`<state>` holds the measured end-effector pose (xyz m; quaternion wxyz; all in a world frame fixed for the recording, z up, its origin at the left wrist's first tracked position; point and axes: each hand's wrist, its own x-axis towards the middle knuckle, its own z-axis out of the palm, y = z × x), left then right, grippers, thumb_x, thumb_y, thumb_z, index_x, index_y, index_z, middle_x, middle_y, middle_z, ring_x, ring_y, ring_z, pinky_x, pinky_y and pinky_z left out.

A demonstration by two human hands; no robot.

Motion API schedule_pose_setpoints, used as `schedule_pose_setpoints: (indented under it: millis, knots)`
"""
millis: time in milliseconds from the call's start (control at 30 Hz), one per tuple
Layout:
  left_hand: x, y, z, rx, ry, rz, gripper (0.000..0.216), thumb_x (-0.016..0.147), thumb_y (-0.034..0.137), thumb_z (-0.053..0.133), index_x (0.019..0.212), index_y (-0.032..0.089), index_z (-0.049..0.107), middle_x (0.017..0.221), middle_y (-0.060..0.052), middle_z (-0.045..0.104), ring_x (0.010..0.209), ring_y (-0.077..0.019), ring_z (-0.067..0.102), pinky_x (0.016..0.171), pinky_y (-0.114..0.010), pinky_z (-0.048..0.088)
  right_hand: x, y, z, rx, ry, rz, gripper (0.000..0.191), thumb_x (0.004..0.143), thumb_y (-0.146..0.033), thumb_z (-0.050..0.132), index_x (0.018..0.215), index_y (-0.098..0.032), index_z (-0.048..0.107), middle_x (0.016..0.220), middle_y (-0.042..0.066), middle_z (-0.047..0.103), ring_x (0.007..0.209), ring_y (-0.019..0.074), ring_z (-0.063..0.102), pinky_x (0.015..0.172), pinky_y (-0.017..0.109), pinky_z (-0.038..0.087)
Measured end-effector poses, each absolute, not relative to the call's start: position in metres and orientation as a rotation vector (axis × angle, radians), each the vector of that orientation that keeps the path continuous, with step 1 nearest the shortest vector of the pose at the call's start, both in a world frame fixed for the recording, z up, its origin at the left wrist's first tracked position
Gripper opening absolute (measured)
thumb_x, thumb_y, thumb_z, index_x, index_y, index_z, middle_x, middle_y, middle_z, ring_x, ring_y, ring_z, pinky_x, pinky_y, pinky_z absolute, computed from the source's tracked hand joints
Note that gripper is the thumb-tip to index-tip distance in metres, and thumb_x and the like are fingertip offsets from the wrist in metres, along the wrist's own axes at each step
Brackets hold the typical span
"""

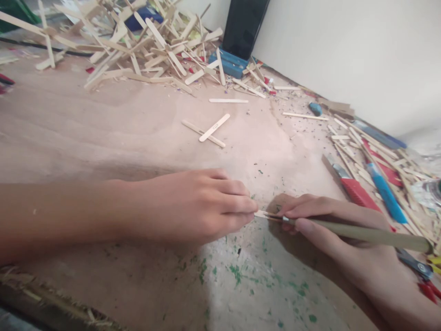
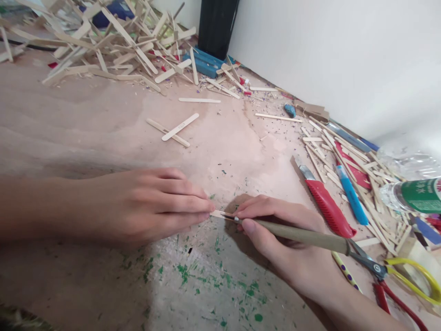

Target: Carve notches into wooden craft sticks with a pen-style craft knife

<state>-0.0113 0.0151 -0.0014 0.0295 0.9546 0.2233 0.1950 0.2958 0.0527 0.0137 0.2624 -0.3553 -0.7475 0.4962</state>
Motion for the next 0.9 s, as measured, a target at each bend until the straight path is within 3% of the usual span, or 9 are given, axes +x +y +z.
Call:
schedule_pose_setpoints:
  millis: [367, 533, 900]
  knots:
    - [-0.0112, 0.0144, -0.0005, 2.925, 0.707, 0.542, 0.029, 0.12, 0.015, 0.056, 0.128, 0.021, 0.083, 0.148, -0.003, 0.081, 0.131, -0.0206, 0.076, 0.11, -0.036, 0.056, 0.2963, 0.0526, 0.0135, -1.002, -2.01, 1.337, 0.014, 0.103, -0.025, 0.085, 0.108, -0.036, 0.093, 0.107, 0.005, 0.091, 0.095, 0.0256, 0.085, 0.083, 0.036, 0.073]
    - [-0.0113, 0.0144, -0.0004, 2.932, 0.693, 0.592, 0.031, 0.12, 0.013, 0.053, 0.128, 0.017, 0.083, 0.145, -0.005, 0.083, 0.128, -0.0213, 0.077, 0.107, -0.037, 0.058, 0.2978, 0.0529, 0.0124, -0.981, -2.037, 1.339, 0.013, 0.104, -0.025, 0.084, 0.108, -0.035, 0.092, 0.108, 0.004, 0.091, 0.098, 0.0232, 0.085, 0.086, 0.032, 0.072]
    - [-0.012, 0.0138, -0.0018, 2.921, 0.693, 0.564, 0.029, 0.119, 0.013, 0.056, 0.126, 0.021, 0.084, 0.148, -0.004, 0.081, 0.132, -0.0212, 0.076, 0.111, -0.036, 0.057, 0.2971, 0.0532, 0.0139, -0.959, -2.019, 1.37, 0.016, 0.104, -0.024, 0.084, 0.109, -0.036, 0.093, 0.107, 0.005, 0.09, 0.097, 0.0256, 0.084, 0.086, 0.037, 0.072]
